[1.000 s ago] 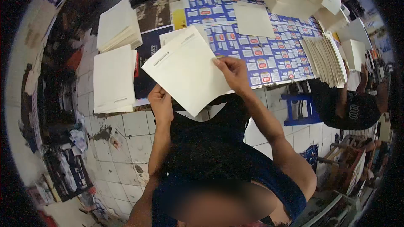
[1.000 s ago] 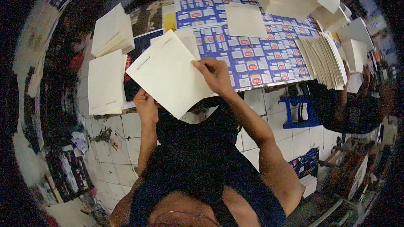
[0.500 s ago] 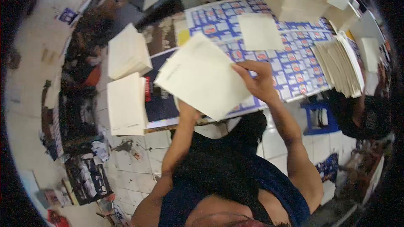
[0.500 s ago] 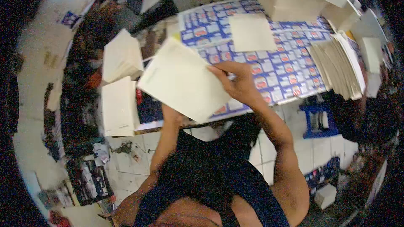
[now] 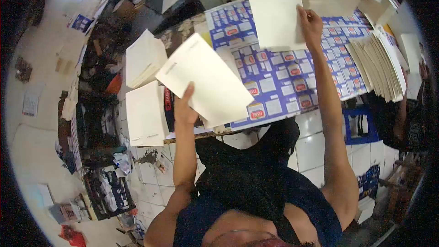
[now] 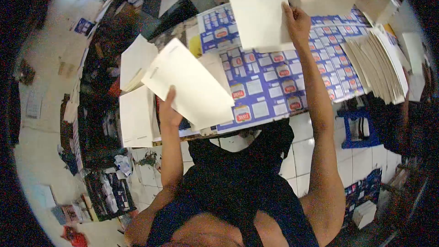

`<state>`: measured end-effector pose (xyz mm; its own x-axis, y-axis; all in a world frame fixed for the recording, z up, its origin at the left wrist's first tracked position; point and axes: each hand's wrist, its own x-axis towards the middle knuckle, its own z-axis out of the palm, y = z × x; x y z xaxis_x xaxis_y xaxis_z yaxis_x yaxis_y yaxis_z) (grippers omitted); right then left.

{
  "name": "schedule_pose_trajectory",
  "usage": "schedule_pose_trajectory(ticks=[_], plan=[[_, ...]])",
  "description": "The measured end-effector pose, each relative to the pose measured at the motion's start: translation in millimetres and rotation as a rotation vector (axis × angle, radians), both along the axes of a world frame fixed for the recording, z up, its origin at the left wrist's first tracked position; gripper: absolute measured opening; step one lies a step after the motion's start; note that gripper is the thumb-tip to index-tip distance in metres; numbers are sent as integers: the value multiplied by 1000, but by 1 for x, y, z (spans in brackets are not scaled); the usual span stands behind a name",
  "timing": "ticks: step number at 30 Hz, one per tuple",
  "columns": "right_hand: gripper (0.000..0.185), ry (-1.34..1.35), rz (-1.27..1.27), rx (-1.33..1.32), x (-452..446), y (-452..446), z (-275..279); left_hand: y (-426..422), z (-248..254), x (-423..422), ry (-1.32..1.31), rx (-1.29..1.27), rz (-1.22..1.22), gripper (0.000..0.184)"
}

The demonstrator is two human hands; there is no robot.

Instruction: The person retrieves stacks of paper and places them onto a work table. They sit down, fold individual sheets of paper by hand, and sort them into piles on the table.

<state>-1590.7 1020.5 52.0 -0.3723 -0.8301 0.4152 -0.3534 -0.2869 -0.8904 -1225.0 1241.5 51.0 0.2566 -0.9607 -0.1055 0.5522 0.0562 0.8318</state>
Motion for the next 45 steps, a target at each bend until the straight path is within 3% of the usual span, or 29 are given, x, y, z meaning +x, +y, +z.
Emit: schedule_pose_trajectory(ticks=[2, 5, 7, 11, 14, 15, 18, 20, 22, 24, 26, 27, 30, 31, 34, 36, 37, 39, 40, 42, 43, 45], plan=[[33, 165, -103, 32, -25, -38, -32, -3, -1, 10, 99, -11, -75, 49], [31, 506, -228, 64, -50, -68, -94, -10, -3, 24, -1, 72, -129, 49], [31, 618, -204, 225, -54, -67, -107, -16, -9, 31, -107, 218, -99, 50], [36, 672, -277, 142, -41, -43, -85, -34, -44, 31, -424, 276, -201, 46], [36, 667, -216, 19, -43, -38, -74, -39, -72, 40, -902, 328, -74, 48], [37, 652, -192, -50, -45, -34, -71, -22, -29, 23, -1145, 316, -40, 56], [39, 569, -132, -134, -26, -8, -47, 30, 17, 10, -1598, 157, 250, 66], [35, 480, -63, -120, -7, 12, -26, 61, 43, 22, -1689, 61, 347, 78], [31, 427, 23, -172, 19, 31, -9, 80, 39, 57, -1968, 192, 470, 92], [27, 326, 144, -302, 53, 44, -3, 103, 17, 87, -2084, 423, 354, 92], [23, 271, 250, -248, 95, 62, -4, 124, 1, 95, -2085, 435, 197, 90], [24, 200, 351, -127, 119, 73, -9, 132, 7, 86, -2074, 341, 298, 66], [23, 130, 692, -48, 191, 131, -10, 157, 5, 97, -1809, 123, 251, 42], [31, 82, 881, 176, 212, 134, -26, 164, 26, 81, -1673, 111, 350, 28], [74, -368, 1348, 739, 265, 176, -27, 185, 43, 79, -1580, 83, 206, 26], [87, -756, 1406, 1150, 288, 190, -20, 199, 47, 79, -1562, 21, 145, 27], [88, -946, 1369, 1162, 299, 197, -23, 206, 48, 80, -1581, -43, 117, 28], [71, -702, 1418, 1015, 305, 201, -31, 220, 42, 94, -1768, -174, 26, 34], [63, -538, 1390, 964, 305, 204, -35, 222, 36, 92, -1711, -152, 289, 38], [51, -600, 1216, 926, 294, 225, -11, 225, 25, 81, -1546, -97, 797, 49], [47, -631, 1127, 908, 288, 239, -1, 230, -4, 83, -1262, 18, 953, 60], [42, -830, 1098, 798, 277, 264, 3, 239, -31, 72, -567, -16, 661, 64]])
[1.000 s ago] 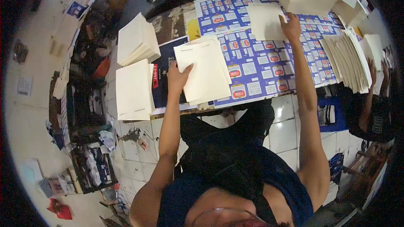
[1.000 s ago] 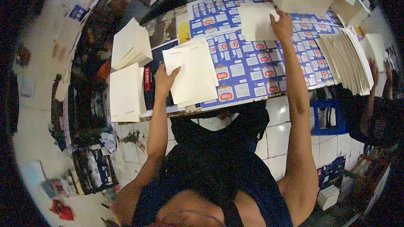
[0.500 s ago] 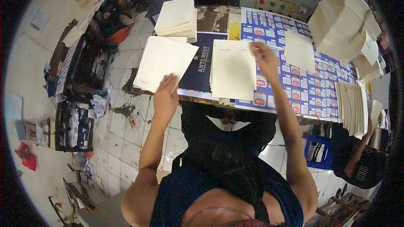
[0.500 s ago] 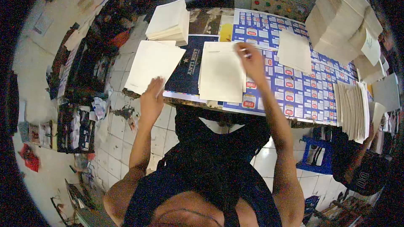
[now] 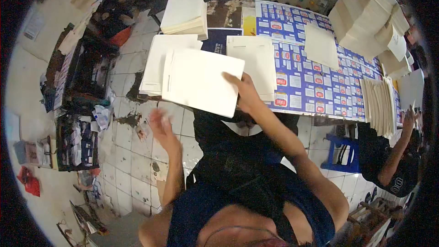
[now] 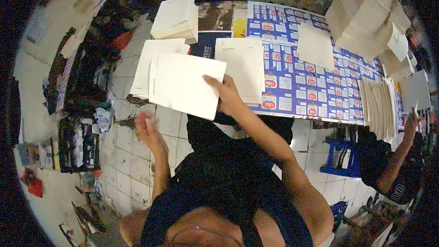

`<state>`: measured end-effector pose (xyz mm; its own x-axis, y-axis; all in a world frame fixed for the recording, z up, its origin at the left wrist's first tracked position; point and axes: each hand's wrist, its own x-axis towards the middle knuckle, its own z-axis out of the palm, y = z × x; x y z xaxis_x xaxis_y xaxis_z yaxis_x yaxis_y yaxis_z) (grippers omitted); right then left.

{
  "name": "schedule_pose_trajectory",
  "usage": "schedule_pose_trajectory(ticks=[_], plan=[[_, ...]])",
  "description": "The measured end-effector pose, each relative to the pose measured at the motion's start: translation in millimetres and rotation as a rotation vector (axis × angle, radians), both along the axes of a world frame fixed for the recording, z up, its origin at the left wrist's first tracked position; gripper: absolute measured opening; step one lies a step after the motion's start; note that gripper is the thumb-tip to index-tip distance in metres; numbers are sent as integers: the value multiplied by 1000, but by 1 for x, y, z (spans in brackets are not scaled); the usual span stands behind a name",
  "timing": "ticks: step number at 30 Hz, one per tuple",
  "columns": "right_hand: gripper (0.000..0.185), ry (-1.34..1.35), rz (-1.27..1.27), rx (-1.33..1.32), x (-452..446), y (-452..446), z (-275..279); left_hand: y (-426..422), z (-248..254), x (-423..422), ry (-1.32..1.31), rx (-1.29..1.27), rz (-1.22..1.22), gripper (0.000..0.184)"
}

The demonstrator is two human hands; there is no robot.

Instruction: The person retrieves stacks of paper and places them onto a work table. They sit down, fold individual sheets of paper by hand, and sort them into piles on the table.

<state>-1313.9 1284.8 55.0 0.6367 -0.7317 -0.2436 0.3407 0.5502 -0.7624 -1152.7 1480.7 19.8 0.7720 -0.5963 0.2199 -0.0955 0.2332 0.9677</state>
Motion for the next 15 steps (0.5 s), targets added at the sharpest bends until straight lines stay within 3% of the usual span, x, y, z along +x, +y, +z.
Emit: schedule_pose_trajectory(ticks=[1, 2, 3, 5, 8, 9, 11, 12, 15], plan=[[40, -79, -59, 7, -6, 10, 0, -2, -9, -9, 328, -85, -171, 67], [37, -84, -84, -81, -11, 18, -13, -8, -14, -19, 481, -134, -422, 70], [37, -17, -66, -135, -22, 28, -9, -18, -7, -33, 762, -139, -409, 63], [42, 108, -13, -256, -42, 40, -30, -43, 9, -48, 373, 69, -420, 53], [47, 181, -42, -271, -78, 46, -57, -69, 10, -55, 795, -42, -408, 37], [48, 306, -95, -202, -100, 37, -116, -75, 8, -57, 741, -11, -422, 34], [49, 134, 71, -358, -121, 19, -54, -87, 2, -61, 632, 53, -461, 29], [43, 72, 33, -371, -125, 17, -42, -92, 0, -62, 600, 78, -488, 26], [33, 353, -82, -463, -131, 17, -32, -105, 4, -75, 490, 113, -545, 24]])
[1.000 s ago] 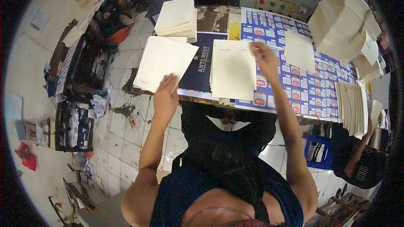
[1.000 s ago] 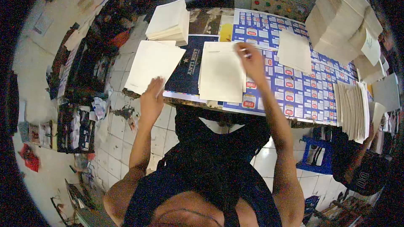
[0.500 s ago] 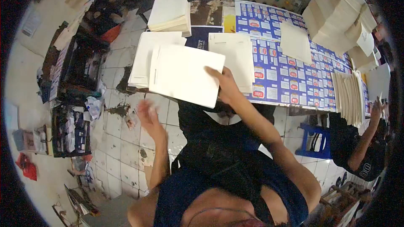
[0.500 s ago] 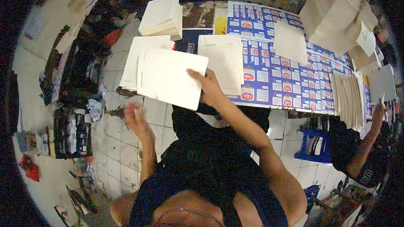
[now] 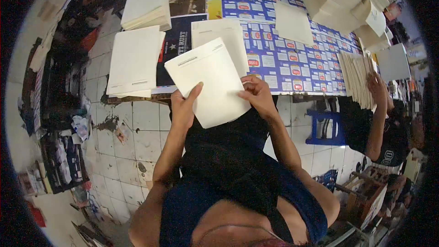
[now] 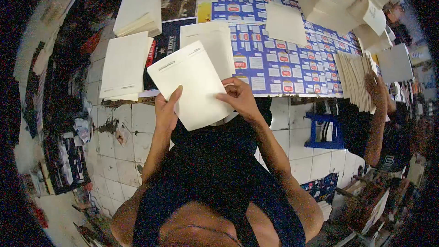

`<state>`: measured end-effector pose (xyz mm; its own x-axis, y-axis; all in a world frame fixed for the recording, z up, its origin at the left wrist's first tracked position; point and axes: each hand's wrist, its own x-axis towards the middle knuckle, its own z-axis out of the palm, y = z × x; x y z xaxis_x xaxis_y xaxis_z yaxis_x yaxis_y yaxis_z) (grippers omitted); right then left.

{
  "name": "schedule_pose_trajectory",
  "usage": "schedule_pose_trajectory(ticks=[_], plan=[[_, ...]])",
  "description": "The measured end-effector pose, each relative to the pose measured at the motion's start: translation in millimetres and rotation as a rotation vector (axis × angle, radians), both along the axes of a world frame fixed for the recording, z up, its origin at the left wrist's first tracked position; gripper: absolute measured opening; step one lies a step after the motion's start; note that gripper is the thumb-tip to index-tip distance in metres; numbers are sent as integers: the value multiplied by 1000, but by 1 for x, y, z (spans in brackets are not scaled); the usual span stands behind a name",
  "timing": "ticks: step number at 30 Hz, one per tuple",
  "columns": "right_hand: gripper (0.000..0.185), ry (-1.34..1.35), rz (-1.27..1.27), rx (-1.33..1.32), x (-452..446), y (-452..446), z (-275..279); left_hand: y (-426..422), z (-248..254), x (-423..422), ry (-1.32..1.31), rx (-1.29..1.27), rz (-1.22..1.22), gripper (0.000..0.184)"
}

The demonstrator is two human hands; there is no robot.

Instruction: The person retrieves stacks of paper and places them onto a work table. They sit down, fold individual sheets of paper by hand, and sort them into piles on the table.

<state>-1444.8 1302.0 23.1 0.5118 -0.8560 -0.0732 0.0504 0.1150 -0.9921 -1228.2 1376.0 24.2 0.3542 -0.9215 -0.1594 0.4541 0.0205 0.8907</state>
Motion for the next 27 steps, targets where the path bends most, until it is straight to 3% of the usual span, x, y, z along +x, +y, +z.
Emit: schedule_pose_trajectory(ticks=[1, 7, 10, 11, 14, 17, 20, 21, 24, 25, 27], plan=[[22, 23, -110, 15, 6, 0, -3, -3, 2, -4, -7, 0, -13, 24], [17, -92, -251, 194, 20, 0, -9, -16, 6, -14, -34, 39, 30, 23], [21, -104, -224, 236, 24, 1, -8, -16, -1, -13, 132, -28, 11, 30], [22, -126, -208, 238, 25, 1, -9, -14, 1, -13, 86, -58, -44, 50], [28, -152, -165, 282, 26, -1, -18, -14, 13, -16, 465, -25, -77, 66], [29, -212, -128, 399, 32, 3, -16, -15, 8, -16, 365, -63, -193, 75], [30, -262, -116, 471, 37, 8, -13, -19, -9, -19, 735, -153, -271, 75], [30, -271, -136, 448, 38, 7, -19, -17, -7, -22, 733, -149, -208, 60], [31, -299, -229, 396, 34, 2, -18, -14, 0, -13, 17, 124, -57, 38], [31, -307, -265, 382, 30, -1, -15, -13, 0, -8, 7, 91, -11, 25], [30, -219, -181, 409, 18, -6, -5, -12, -3, 1, -46, 64, -30, 22]])
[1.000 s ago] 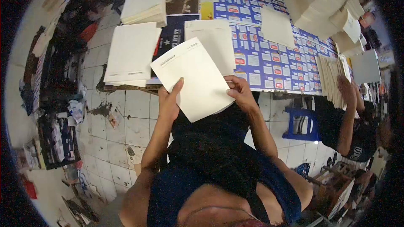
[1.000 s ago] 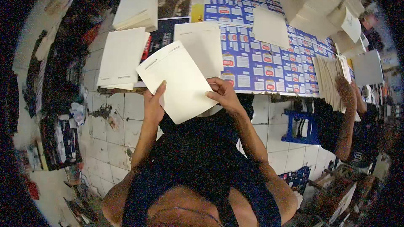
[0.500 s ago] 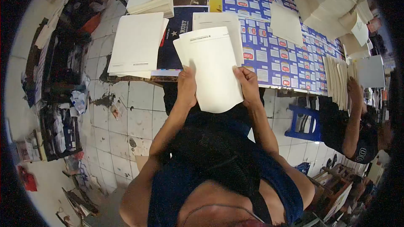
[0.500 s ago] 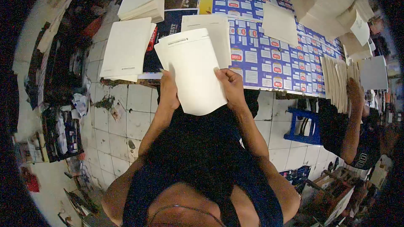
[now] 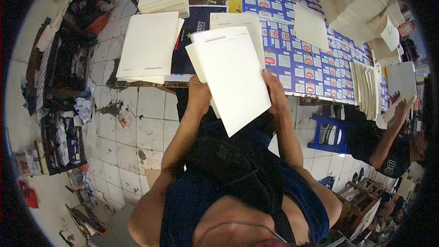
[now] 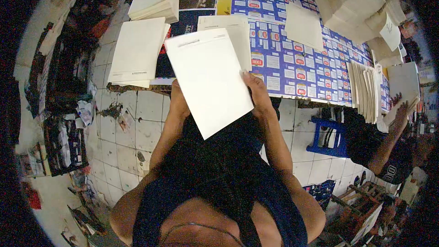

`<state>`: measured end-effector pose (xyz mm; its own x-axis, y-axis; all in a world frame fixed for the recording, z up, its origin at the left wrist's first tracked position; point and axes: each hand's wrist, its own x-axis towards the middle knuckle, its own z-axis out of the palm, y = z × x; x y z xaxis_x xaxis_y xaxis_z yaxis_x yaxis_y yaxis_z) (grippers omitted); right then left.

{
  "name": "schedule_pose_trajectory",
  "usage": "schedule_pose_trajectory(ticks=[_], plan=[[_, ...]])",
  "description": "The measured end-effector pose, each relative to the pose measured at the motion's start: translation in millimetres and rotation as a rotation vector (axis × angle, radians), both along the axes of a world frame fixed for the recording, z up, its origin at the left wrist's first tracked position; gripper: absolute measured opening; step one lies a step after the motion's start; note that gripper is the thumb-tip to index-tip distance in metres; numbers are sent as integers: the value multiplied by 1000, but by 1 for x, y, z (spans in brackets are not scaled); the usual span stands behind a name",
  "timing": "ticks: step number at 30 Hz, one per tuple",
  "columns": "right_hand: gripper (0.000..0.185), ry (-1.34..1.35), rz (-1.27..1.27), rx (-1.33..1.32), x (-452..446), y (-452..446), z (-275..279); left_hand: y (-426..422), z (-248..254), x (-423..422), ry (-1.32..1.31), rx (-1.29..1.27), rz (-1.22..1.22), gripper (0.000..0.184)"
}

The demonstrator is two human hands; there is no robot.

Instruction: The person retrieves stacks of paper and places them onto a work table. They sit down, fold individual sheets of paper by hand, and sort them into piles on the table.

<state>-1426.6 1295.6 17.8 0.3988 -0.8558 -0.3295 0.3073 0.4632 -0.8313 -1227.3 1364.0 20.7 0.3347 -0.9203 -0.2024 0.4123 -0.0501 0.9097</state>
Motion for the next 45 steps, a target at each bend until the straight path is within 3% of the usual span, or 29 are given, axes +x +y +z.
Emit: schedule_pose_trajectory(ticks=[1, 2, 7, 12, 13, 14, 15, 16, 18, 20, 23, 26, 29, 32, 34, 35, 36, 39, 45], plan=[[30, 33, 48, 12, -4, -2, 2, 2, 1, 4, -91, 21, -15, 20], [31, 95, 75, -170, -3, -6, 3, 4, -1, 6, -84, 29, 5, 19], [32, 506, -13, -568, -7, -17, 27, -4, -23, 4, -51, 28, 86, 18], [26, 666, -145, -756, -29, -62, 35, -22, -5, 1, 92, -19, 157, 29], [23, 567, -251, -880, -39, -85, 17, -26, -4, 1, 78, -24, 164, 30], [18, 655, -268, -798, -46, -93, 46, -28, -4, 4, 65, -28, 170, 31], [13, 692, -343, -946, -63, -125, 33, -31, -4, 7, 53, -32, 178, 32], [10, 541, -462, -993, -75, -150, 32, -34, -4, 9, 32, -27, 172, 32], [12, 744, -592, -835, -107, -196, 41, -40, -4, 12, -11, -19, 166, 34], [28, 864, -745, -879, -140, -245, 31, -43, -1, 13, -24, -11, 156, 37], [35, 1119, -805, -926, -193, -315, -21, -48, 8, 11, -52, -58, 138, 37], [38, 1563, -640, -878, -223, -340, -57, -54, 17, 9, -72, 1, 118, 36], [39, 1699, -755, -1000, -237, -339, -78, -58, 17, 12, -114, -9, 27, 47], [36, 1431, -854, -1061, -215, -312, -37, -61, 24, 10, -144, -60, -22, 50], [32, 921, -566, -872, -172, -259, -7, -65, 31, 4, -160, -91, 35, 40], [33, 715, -345, -985, -153, -230, -5, -69, 35, 0, -166, -105, 61, 35], [36, 513, -150, -805, -124, -186, 6, -73, 41, -5, -183, -132, 73, 35], [33, 479, 119, -949, -51, -107, 37, -87, 64, -13, -261, -213, 115, 36], [19, 160, 114, -905, -2, -98, 102, -75, 133, 9, -478, -400, 234, 38]])
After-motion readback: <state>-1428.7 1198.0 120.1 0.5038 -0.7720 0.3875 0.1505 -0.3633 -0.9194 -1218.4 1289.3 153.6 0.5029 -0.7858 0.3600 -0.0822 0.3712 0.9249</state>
